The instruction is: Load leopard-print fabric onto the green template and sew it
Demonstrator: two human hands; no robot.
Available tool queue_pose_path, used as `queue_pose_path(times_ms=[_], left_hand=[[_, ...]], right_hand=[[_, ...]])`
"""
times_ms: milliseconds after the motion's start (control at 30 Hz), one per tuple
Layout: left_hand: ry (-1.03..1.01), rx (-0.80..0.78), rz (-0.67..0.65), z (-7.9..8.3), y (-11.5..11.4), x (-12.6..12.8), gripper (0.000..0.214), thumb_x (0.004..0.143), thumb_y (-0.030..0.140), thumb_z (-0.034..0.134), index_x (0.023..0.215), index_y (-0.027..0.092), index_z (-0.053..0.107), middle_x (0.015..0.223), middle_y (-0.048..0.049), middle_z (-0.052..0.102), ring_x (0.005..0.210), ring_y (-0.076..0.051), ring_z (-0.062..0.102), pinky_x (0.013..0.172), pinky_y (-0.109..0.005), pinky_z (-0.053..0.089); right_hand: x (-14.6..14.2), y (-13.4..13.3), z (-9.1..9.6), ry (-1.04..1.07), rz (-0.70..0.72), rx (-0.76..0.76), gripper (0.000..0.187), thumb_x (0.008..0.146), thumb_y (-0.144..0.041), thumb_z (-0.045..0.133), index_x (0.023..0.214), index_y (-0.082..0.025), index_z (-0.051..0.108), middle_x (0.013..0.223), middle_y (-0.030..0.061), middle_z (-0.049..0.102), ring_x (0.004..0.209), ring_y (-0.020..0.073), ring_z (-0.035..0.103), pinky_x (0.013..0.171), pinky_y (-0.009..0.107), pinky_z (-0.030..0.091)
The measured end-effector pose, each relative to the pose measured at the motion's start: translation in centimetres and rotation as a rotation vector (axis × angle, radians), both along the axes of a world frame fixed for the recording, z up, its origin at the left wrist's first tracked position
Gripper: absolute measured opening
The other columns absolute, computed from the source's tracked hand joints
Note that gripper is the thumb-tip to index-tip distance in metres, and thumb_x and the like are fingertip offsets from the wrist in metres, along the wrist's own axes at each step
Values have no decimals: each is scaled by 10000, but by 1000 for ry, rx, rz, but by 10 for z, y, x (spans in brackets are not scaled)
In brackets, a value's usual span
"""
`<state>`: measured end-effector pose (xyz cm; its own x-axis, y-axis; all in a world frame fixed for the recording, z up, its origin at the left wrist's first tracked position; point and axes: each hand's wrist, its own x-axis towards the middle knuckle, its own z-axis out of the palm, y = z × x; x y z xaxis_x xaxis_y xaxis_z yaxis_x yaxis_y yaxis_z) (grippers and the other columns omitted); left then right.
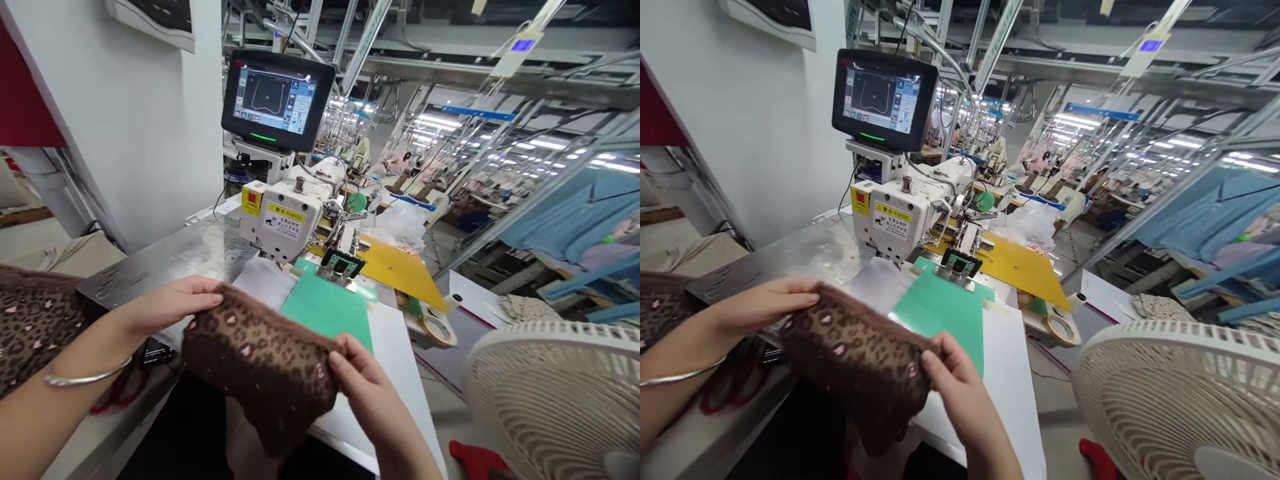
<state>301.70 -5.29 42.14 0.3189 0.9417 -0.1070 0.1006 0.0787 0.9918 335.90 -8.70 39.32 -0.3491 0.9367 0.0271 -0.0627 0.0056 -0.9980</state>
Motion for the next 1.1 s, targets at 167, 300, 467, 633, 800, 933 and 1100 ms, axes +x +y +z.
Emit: queue_pose_path(times_ms=[167, 300, 467, 633, 800, 933, 1100], left_hand=[[123, 34, 94, 2, 5, -53, 578, 756, 606, 731, 1111, 150, 719, 917, -77, 772, 877, -272, 709, 747, -313, 538], [320, 117, 269, -17, 51, -74, 585, 768, 615, 631, 1051, 109, 704, 914, -109, 761, 827, -264, 700, 675, -293, 516], [672, 348, 563, -50, 64, -78, 705, 801, 555, 528, 1280, 45, 611, 1229, -269, 649, 1109, -439, 628, 966, -569, 469], [814, 587, 371, -83, 18, -61, 580, 874, 507, 536, 1374, 220, 609, 1550, -123, 475, 1439, -350, 407, 1237, -527, 212], [814, 591, 288, -93, 9, -76, 524, 910, 477, 509, 1394, 293, 592, 1549, -74, 489, 1451, -319, 417, 1242, -576, 184], [744, 544, 614, -84, -11, -112, 512, 909, 476, 464, 1307, 197, 627, 1535, -150, 481, 1442, -348, 395, 1237, -557, 172], [435, 222, 828, -111, -68, -113, 446, 828, 633, 573, 878, 201, 671, 990, -137, 707, 999, -331, 648, 959, -468, 490]], right_hand=[[-66, 32, 3, -278, -72, 154, 270, 890, -482, 539, 824, -228, 475, 675, -43, 512, 612, 138, 496, 551, 232, 385], [-109, 86, 0, -596, -258, 331, 123, 895, -303, 497, 932, -208, 566, 756, 18, 618, 725, 216, 608, 678, 330, 481], [-130, 85, -5, -783, -323, 565, 390, 929, -178, 447, 1278, -78, 590, 1222, 220, 605, 1133, 354, 581, 986, 517, 448], [-131, 40, -42, -1088, -88, 1004, 460, 985, -280, 503, 1402, -93, 554, 1437, 196, 546, 1328, 367, 503, 1103, 547, 431], [-133, 29, -64, -1277, -8, 1079, 500, 1002, -305, 485, 1412, -24, 536, 1464, 213, 528, 1349, 372, 514, 1130, 568, 418], [-132, 23, -72, -1201, -109, 1290, 507, 1011, -287, 439, 1461, -56, 472, 1515, 189, 473, 1355, 353, 513, 1076, 537, 462], [-134, 26, -98, -1146, -85, 1342, 534, 1018, -386, 454, 1440, -60, 500, 1464, 201, 529, 1283, 350, 584, 969, 493, 550]])
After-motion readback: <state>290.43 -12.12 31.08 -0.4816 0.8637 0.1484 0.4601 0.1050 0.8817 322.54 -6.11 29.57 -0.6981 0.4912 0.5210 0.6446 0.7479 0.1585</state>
